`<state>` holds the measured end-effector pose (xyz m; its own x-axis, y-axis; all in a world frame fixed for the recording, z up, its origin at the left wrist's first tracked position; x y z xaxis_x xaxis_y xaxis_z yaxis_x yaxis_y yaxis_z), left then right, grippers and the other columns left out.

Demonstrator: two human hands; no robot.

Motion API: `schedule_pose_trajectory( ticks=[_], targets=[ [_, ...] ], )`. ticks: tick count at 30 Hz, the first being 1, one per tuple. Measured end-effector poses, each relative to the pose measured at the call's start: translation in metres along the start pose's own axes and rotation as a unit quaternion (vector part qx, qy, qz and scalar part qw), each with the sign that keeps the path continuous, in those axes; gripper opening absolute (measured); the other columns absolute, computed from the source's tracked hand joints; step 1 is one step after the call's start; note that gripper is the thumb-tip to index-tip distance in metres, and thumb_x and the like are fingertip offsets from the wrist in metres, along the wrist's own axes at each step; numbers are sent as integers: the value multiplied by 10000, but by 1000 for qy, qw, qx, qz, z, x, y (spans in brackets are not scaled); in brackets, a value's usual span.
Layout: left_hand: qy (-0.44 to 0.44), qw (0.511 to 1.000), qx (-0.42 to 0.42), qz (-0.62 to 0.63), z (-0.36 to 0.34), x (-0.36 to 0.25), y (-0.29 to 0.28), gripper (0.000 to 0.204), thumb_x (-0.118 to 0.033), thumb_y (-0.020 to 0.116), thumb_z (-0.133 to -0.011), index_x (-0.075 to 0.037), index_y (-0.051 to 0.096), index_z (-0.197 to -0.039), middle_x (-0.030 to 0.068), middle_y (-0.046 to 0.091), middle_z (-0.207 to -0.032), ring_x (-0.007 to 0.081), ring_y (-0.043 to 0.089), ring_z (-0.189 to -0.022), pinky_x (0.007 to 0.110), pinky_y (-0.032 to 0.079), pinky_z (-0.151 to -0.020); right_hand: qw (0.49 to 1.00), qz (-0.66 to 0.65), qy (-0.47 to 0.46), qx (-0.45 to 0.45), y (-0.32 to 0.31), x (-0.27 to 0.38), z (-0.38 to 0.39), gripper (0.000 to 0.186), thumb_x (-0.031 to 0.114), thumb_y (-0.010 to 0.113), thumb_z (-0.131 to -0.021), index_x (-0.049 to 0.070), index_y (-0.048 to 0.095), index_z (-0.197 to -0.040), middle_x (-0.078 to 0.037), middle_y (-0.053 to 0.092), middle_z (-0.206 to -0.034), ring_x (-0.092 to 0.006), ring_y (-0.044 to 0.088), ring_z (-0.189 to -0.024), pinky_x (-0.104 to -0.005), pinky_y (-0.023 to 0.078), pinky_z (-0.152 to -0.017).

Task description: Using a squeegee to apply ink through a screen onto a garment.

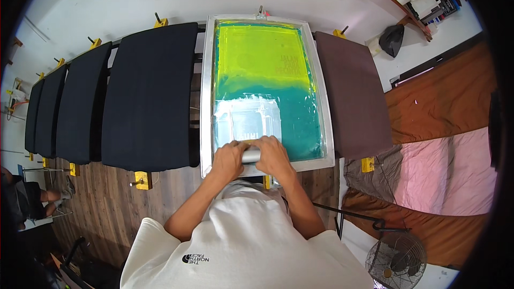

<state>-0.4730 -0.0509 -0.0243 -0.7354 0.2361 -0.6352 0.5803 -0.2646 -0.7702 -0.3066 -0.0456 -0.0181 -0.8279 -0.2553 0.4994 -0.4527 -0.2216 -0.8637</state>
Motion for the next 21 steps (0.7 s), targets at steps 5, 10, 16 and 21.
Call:
schedule_pose_trajectory(
  ticks=[5, 10, 16, 21],
  targets=[
    [17, 997, 68, -9, 4, -1, -6, 384, -27, 671, -680, -110, 718, -1052, 170, 695, -898, 356, 682, -830, 440, 560, -756, 997, 15, 20, 69, -10, 0, 4, 349, 27, 658, -658, 84, 720, -996, -179, 685, -912, -380, 646, -909, -462, 532, -807],
    [-32, 997, 63, -41, -50, 7, -25, 399, -13, 620, -688, -104, 715, -1064, 183, 713, -891, 390, 685, -832, 460, 561, -740, 989, 61, 40, 125, -38, 2, -58, 326, 34, 622, -660, 103, 722, -963, -177, 697, -891, -381, 667, -877, -466, 536, -782],
    [93, 987, -126, 20, -20, 23, 6, 527, 108, 625, -619, -37, 673, -1123, 191, 668, -1088, 374, 638, -975, 434, 513, -867, 998, 43, -25, -25, -2, -4, -28, 445, -19, 690, -636, 73, 646, -1070, -138, 602, -1116, -346, 572, -1036, -438, 510, -853],
    [87, 991, -96, -14, 36, 0, 13, 529, 74, 643, -624, -41, 677, -1139, 203, 670, -1082, 357, 652, -965, 428, 521, -861, 1000, -11, -19, -7, 4, 12, 31, 517, -76, 681, -596, 43, 644, -1098, -130, 609, -1099, -361, 557, -1031, -426, 481, -914]
  ],
)
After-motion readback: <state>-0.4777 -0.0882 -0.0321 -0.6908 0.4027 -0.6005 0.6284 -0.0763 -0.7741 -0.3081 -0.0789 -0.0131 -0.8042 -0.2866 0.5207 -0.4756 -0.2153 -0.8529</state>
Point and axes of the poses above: each hand's wrist, its own z-axis away from the middle knuckle, its own y-axis out of the palm, x = y × z, the point moved 1 cm from there along -z, towards the middle knuckle
